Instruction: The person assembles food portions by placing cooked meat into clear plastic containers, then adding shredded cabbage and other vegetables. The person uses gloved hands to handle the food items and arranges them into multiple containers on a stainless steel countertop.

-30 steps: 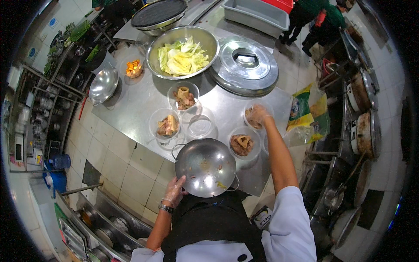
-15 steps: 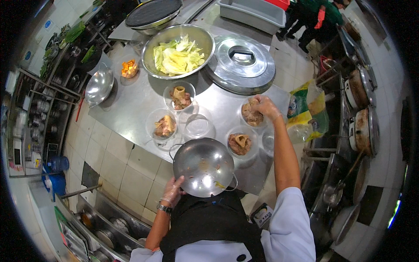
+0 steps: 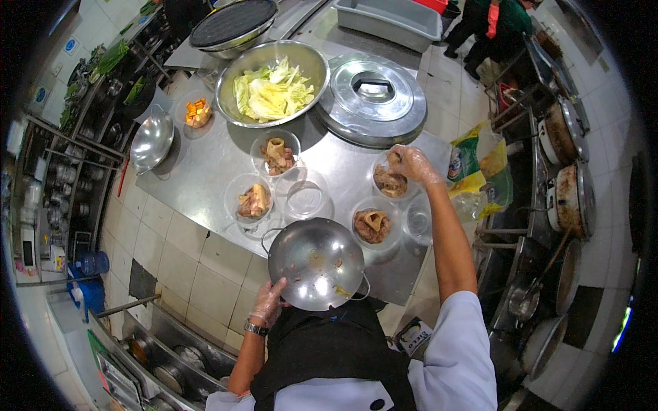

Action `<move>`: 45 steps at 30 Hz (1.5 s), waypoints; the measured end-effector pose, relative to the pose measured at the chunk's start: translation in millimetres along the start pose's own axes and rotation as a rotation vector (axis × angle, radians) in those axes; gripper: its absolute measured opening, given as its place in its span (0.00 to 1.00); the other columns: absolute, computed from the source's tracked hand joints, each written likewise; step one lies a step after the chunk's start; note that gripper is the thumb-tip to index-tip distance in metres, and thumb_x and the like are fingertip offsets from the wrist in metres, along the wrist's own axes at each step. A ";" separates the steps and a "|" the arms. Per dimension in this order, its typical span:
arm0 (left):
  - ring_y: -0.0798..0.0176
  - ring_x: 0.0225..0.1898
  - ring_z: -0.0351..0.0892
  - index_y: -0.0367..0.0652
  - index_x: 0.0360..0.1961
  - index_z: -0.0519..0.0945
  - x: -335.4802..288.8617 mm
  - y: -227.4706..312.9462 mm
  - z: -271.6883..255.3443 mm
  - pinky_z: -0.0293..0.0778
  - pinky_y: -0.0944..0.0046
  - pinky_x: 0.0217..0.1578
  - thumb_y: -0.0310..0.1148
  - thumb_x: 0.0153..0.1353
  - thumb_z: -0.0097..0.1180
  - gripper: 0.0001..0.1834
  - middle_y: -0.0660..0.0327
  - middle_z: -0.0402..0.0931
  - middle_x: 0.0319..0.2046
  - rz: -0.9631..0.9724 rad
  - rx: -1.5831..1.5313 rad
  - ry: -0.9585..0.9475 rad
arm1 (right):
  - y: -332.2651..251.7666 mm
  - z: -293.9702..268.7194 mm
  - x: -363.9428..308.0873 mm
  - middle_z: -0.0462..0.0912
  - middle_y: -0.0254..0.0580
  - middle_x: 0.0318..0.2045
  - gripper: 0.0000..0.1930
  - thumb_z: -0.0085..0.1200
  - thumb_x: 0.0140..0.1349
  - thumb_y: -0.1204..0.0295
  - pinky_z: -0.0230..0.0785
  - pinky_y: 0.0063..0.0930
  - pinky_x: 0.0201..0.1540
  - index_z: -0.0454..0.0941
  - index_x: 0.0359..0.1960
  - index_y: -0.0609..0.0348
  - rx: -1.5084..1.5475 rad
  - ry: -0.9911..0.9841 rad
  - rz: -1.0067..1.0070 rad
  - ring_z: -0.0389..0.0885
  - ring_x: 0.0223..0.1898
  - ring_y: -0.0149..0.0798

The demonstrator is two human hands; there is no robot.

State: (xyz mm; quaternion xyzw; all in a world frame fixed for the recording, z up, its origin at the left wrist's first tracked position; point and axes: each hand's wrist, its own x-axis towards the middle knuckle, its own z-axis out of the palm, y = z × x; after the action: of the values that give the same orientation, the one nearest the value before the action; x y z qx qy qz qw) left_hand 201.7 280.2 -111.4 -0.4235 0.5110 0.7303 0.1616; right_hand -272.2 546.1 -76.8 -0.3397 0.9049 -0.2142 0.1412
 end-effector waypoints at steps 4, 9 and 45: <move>0.65 0.48 0.80 0.47 0.65 0.75 0.3 -2.6 -0.8 0.80 0.62 0.37 0.58 0.65 0.63 0.35 0.63 0.80 0.53 -0.020 -0.006 0.031 | 0.8 5.9 -2.2 0.87 0.57 0.37 0.22 0.70 0.53 0.67 0.77 0.41 0.46 0.81 0.46 0.66 0.086 0.051 0.095 0.87 0.41 0.50; 0.65 0.47 0.80 0.45 0.62 0.75 1.2 -0.7 1.4 0.80 0.62 0.36 0.58 0.65 0.65 0.34 0.63 0.80 0.50 -0.016 -0.002 0.047 | 9.4 18.8 -3.3 0.87 0.56 0.39 0.22 0.70 0.51 0.67 0.77 0.42 0.49 0.82 0.47 0.62 0.173 0.064 0.250 0.86 0.43 0.52; 0.67 0.36 0.77 0.41 0.54 0.79 -0.9 5.7 4.1 0.73 0.63 0.32 0.53 0.65 0.67 0.28 0.64 0.80 0.41 -0.014 -0.050 0.050 | 0.1 20.2 19.2 0.87 0.62 0.34 0.26 0.74 0.49 0.54 0.81 0.44 0.44 0.85 0.36 0.68 -0.081 -0.109 0.370 0.89 0.39 0.58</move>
State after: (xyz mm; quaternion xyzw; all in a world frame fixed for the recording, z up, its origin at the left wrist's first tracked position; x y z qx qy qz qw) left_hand 196.6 281.6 -106.8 -0.4489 0.4936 0.7310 0.1431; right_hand -278.1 527.3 -96.5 -0.1843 0.9507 -0.1295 0.2132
